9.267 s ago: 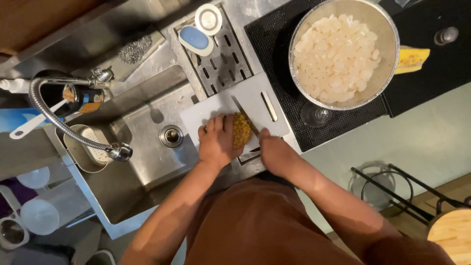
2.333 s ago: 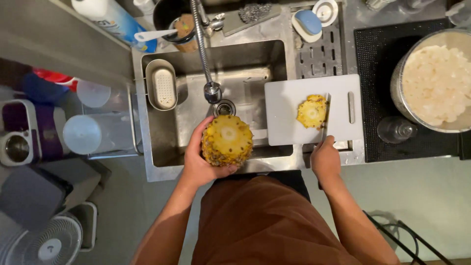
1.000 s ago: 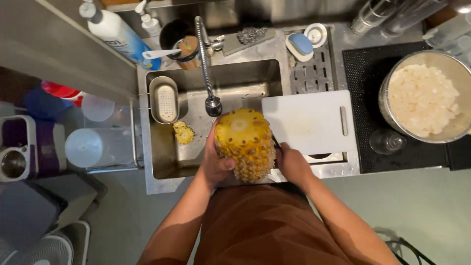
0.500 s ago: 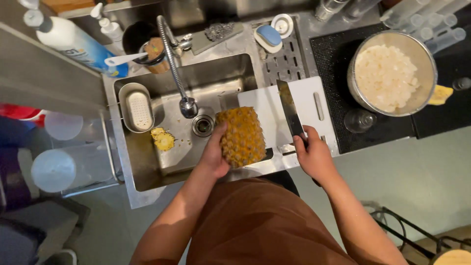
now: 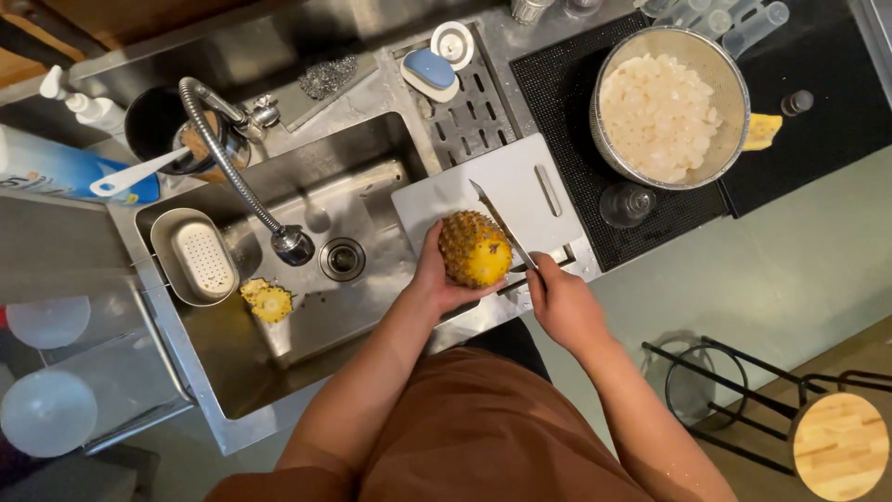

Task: The person washes their hands, then scrubs a knife with a sponge under running water. They rinse the knife, dry it, and place it on a drying rack. The person then moves a cutting board, places a pineapple on it, and cuts off the top and bottom ends of the pineapple.

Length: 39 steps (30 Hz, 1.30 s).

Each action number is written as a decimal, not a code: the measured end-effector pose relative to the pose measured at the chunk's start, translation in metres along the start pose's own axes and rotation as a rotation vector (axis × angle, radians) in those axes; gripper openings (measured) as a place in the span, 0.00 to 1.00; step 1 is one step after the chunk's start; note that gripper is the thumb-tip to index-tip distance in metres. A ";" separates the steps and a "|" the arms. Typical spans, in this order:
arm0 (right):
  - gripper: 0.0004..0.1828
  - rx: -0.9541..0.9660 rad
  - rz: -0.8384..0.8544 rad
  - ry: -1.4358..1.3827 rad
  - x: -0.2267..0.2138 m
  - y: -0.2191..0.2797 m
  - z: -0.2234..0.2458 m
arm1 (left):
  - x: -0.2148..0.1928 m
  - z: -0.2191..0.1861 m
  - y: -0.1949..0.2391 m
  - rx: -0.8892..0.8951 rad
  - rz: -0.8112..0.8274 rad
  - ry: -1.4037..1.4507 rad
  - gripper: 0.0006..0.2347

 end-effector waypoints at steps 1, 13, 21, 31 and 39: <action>0.16 0.035 0.029 0.049 0.001 0.000 0.001 | -0.002 -0.001 -0.003 -0.004 -0.039 -0.017 0.32; 0.15 0.029 0.109 0.279 -0.011 -0.021 -0.003 | -0.027 -0.017 -0.045 -0.029 0.082 0.114 0.38; 0.16 -0.179 0.064 0.117 -0.038 0.003 0.059 | -0.067 0.022 -0.006 -0.007 -0.129 -0.076 0.41; 0.19 -0.376 0.285 -0.131 0.067 0.007 0.087 | -0.112 -0.020 0.159 1.141 -0.868 -0.802 0.07; 0.28 -0.330 0.419 -0.164 0.091 -0.001 0.094 | -0.137 -0.007 0.122 1.011 -0.784 -1.058 0.12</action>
Point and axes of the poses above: each hand's wrist, its own y-axis away from the middle knuckle, its own x-axis out of the palm, z = x × y, the point moved 6 cm from there along -y, towards the middle knuckle, and after that the axes turned 15 degrees about -y, right-handed, at the moved point
